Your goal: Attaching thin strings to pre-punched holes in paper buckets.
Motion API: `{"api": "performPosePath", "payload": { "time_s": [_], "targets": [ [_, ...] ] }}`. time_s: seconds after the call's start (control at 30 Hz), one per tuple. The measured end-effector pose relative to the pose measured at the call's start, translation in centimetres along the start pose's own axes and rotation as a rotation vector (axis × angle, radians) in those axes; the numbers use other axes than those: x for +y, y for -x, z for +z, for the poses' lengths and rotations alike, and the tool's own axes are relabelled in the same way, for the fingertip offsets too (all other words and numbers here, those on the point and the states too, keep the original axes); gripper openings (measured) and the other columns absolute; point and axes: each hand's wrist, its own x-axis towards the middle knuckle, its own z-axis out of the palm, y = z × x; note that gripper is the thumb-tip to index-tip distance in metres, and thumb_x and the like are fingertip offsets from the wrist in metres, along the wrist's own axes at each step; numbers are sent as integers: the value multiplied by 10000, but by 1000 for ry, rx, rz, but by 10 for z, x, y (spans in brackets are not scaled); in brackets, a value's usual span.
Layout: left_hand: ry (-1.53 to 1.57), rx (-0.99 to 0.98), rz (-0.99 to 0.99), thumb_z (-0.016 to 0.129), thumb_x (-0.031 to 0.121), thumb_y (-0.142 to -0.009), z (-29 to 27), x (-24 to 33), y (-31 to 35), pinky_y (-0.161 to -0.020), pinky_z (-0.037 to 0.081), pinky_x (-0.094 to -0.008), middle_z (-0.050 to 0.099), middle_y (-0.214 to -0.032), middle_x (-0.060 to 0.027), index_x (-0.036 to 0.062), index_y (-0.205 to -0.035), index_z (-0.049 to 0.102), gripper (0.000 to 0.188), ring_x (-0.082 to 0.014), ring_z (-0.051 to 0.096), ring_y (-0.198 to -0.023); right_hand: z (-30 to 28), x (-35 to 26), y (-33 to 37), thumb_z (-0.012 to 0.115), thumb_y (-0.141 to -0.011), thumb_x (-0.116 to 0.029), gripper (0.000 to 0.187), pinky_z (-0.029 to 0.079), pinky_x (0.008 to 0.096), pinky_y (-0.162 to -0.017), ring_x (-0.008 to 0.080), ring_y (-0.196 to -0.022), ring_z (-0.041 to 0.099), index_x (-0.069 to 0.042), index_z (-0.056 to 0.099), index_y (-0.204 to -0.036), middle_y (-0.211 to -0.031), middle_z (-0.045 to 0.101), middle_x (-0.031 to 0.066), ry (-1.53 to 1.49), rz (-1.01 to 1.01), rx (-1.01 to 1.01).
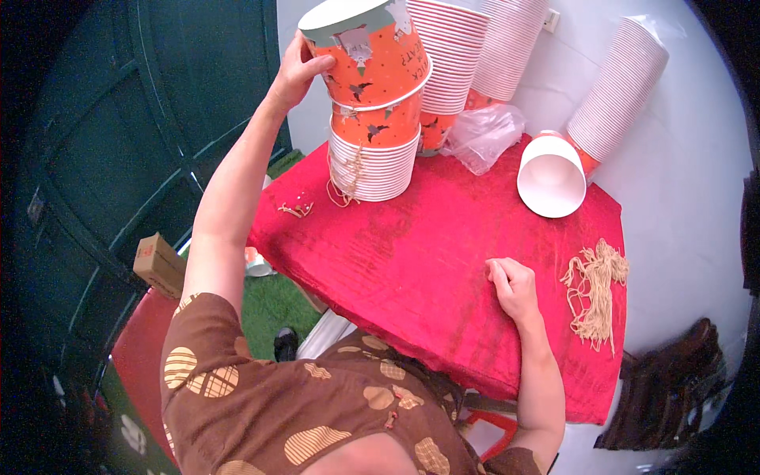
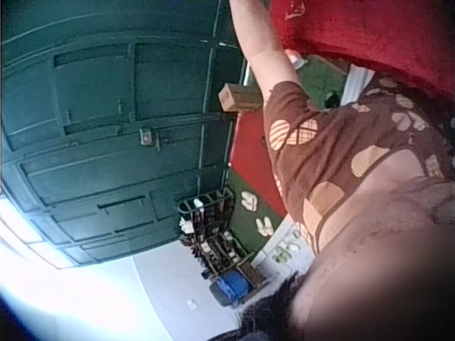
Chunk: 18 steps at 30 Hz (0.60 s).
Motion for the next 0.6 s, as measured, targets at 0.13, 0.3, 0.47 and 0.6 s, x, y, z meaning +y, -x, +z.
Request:
{"api": "performPosePath", "payload": {
  "time_s": [0.13,0.3,0.47,0.6],
  "targets": [
    [-44,-8,-25,776,336,-738,2,0,-4,-1046,357,-360,498,-1312,-100,19,-1387,339,844,-192,474,-1211,-1,-4,0,584,-891,-82,149,519,340,-649,254,-706,666,30,679,-916,-792,670,159,-27,33,-2],
    [-158,-36,-53,776,344,-734,7,5,-8,-1045,361,-358,500,-1300,-108,23,-1389,339,851,-193,476,-1210,-1,-3,0,587,-890,-82,146,516,331,-648,247,-704,663,29,679,-914,-780,667,151,-37,39,-8],
    [-213,-69,-47,791,383,-709,6,5,-10,-1044,368,-357,513,-1285,-108,26,-1383,360,876,-193,486,-1201,-1,-2,-1,591,-888,-81,146,518,330,-654,254,-714,666,30,680,-917,-791,670,154,-21,46,-25],
    [-286,-118,-62,794,421,-725,7,13,-12,-1053,364,-372,503,-1318,-108,25,-1389,353,890,-202,484,-1219,-1,-2,1,592,-886,-78,149,522,335,-662,263,-731,672,36,680,-924,-813,676,164,-27,24,-12]
  ]
}}
